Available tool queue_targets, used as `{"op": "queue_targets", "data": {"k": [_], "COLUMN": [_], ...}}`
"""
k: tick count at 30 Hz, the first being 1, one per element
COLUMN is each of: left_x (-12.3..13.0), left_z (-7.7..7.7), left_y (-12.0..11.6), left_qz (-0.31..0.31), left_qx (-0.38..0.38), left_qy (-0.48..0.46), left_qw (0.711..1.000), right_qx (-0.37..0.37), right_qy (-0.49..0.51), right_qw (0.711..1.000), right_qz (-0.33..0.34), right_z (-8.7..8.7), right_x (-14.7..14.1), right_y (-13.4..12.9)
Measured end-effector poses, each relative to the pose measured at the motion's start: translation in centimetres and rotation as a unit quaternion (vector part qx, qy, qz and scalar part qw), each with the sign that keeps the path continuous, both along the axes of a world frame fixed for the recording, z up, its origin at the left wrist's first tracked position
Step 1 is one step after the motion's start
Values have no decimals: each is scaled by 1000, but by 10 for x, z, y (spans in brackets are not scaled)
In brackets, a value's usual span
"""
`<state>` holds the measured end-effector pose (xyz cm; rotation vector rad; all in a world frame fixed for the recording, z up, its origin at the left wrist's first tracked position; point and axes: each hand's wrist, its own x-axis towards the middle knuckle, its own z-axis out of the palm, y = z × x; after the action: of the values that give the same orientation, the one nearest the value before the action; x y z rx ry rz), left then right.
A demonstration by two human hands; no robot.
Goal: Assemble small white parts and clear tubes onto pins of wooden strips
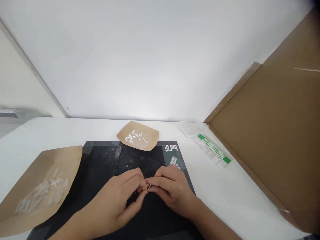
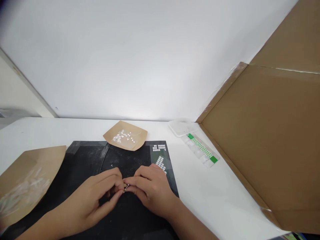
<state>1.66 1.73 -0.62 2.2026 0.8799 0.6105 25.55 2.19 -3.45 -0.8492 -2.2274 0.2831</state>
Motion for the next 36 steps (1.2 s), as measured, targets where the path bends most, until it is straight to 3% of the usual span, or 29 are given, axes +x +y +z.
{"op": "queue_targets", "data": {"k": [16, 24, 36], "left_x": [9, 10, 13], "left_z": [-2, -12, -16], "left_y": [-3, -7, 0], "left_qz": [76, 115, 130], "left_qx": [-202, -316, -379], "left_qy": [-69, -125, -184], "left_qw": [974, 934, 897], "right_qx": [6, 8, 2], "right_qy": [12, 23, 35], "right_qw": [1000, 999, 999], "right_qz": [-8, -22, -28], "right_z": [4, 4, 0], "right_x": [-2, -4, -4], "right_y": [-1, -3, -2]}}
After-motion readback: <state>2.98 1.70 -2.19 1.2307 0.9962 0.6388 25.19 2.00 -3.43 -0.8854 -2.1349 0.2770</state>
